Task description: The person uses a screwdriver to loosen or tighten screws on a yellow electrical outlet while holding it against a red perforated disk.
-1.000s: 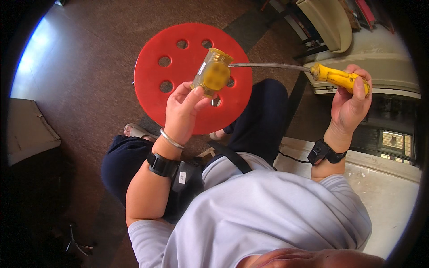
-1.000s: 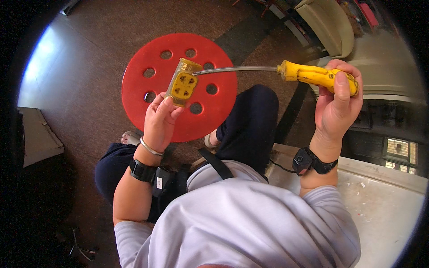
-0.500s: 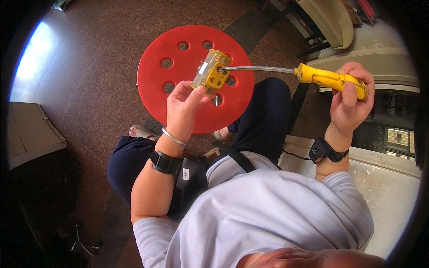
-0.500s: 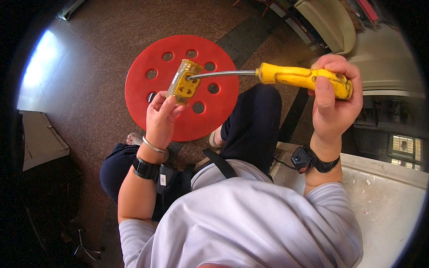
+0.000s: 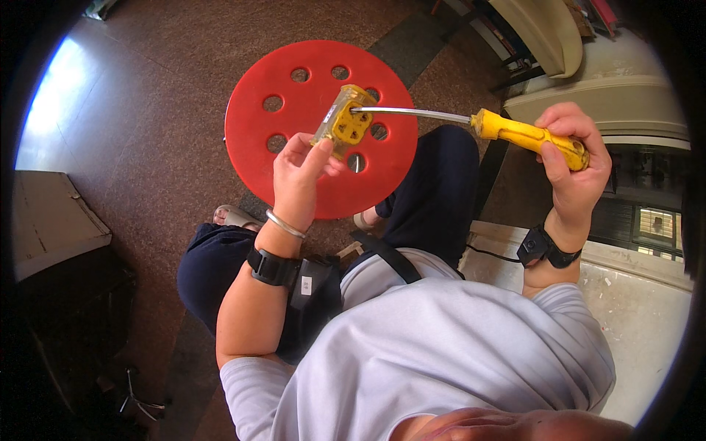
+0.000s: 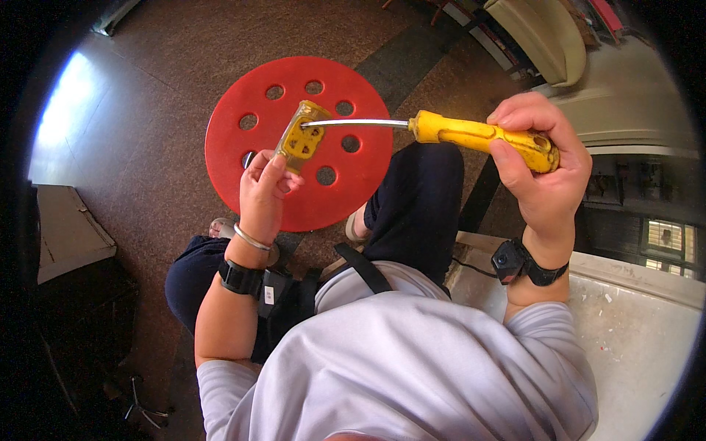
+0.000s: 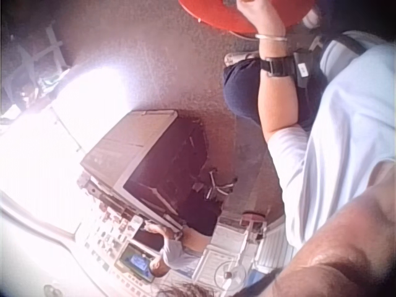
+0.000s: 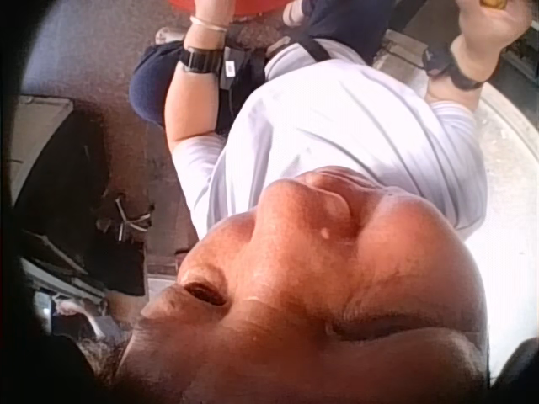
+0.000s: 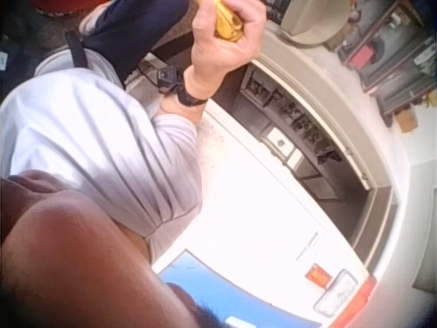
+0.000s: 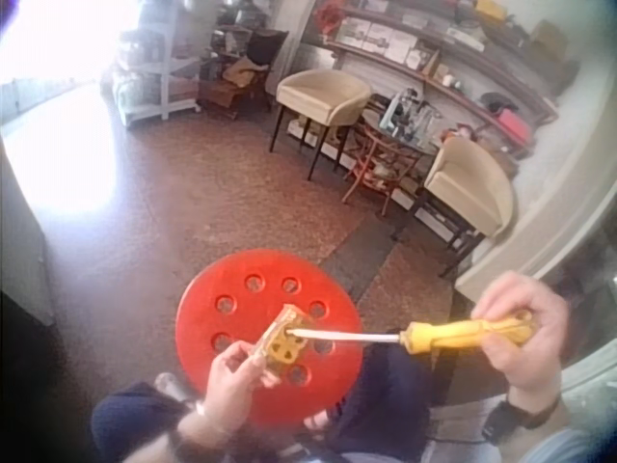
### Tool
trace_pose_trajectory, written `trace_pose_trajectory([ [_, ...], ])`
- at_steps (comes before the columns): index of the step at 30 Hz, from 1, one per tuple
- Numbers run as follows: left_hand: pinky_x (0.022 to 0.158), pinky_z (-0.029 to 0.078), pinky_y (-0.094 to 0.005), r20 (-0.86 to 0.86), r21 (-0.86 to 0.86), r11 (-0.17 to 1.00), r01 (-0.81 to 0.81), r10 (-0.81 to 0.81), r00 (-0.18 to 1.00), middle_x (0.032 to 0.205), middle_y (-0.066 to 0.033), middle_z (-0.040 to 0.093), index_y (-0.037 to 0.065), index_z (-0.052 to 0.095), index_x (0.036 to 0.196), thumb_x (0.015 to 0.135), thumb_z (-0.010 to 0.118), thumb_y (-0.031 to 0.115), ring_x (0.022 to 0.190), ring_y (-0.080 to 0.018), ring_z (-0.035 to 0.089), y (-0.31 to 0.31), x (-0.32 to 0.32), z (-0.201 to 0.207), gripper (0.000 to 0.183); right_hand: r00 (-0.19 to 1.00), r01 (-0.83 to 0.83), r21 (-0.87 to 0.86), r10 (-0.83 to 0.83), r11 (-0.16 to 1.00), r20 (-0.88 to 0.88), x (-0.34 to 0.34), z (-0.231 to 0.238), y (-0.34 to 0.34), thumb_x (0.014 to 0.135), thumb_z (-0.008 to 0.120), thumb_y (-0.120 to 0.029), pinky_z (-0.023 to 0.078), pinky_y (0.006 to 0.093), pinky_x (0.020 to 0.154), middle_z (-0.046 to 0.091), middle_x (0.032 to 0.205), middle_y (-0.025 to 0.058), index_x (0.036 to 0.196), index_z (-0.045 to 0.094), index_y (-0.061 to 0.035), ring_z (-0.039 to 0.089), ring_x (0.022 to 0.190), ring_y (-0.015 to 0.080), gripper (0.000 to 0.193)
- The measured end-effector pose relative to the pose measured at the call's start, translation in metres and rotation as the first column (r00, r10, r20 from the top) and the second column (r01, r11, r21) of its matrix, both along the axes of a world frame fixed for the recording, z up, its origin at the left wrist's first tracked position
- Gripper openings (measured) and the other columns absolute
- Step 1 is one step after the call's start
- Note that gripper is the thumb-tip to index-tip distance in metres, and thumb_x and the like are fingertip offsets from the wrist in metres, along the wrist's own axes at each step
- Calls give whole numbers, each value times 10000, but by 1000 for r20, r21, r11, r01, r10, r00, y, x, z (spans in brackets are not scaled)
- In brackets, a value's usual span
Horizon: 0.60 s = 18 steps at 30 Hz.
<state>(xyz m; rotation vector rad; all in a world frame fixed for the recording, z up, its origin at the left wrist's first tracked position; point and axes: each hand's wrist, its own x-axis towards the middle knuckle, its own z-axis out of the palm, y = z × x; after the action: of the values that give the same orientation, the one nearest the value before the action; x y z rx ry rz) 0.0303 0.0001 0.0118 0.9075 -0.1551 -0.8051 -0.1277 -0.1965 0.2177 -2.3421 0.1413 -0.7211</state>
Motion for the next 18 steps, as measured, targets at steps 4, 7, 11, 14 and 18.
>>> trace_pose_trajectory([
  [4, 615, 474, -200, -61, -53, 998, 34, -37, 997, 751, -65, 609, -8, 545, 911, 872, 576, 172, 639, -95, 602, 1, -1, -1, 186, 997, 8, 32, -11, 999, 76, -1, -2, -2, 742, 599, 38, 446, 213, 659, 568, 907, 113, 872, 548, -8, 527, 758, 117, 147],
  [7, 632, 495, -199, -120, -91, 994, 59, -70, 990, 771, -74, 605, -22, 539, 931, 881, 559, 174, 660, -100, 617, -4, -3, 2, 203, 989, 72, 41, -77, 997, 126, -3, 0, -1, 774, 580, 16, 442, 188, 578, 567, 917, 107, 874, 547, -13, 512, 716, 90, 110],
  [11, 650, 507, -202, -128, -119, 991, 60, -75, 989, 804, -79, 602, -27, 531, 950, 890, 547, 185, 674, -105, 626, -2, -3, 1, 221, 988, 62, 62, -70, 996, 134, -4, -1, -3, 781, 583, 8, 450, 189, 585, 568, 921, 105, 885, 547, -16, 518, 732, 88, 112],
  [14, 651, 508, -204, -142, -131, 989, 63, -82, 987, 822, -81, 603, -29, 525, 972, 900, 533, 202, 672, -110, 626, -2, -3, -1, 243, 990, 54, 62, -62, 997, 130, -3, -4, -4, 784, 583, 2, 455, 188, 587, 569, 923, 104, 891, 547, -19, 525, 747, 92, 115],
  [18, 647, 509, -206, -177, -169, 982, 81, -111, 978, 824, -95, 613, -37, 517, 1011, 914, 509, 227, 668, -119, 627, 0, -3, -2, 282, 988, 60, 76, -70, 995, 138, -3, -6, -4, 786, 584, -8, 459, 187, 589, 571, 926, 101, 891, 548, -22, 534, 763, 98, 112],
])
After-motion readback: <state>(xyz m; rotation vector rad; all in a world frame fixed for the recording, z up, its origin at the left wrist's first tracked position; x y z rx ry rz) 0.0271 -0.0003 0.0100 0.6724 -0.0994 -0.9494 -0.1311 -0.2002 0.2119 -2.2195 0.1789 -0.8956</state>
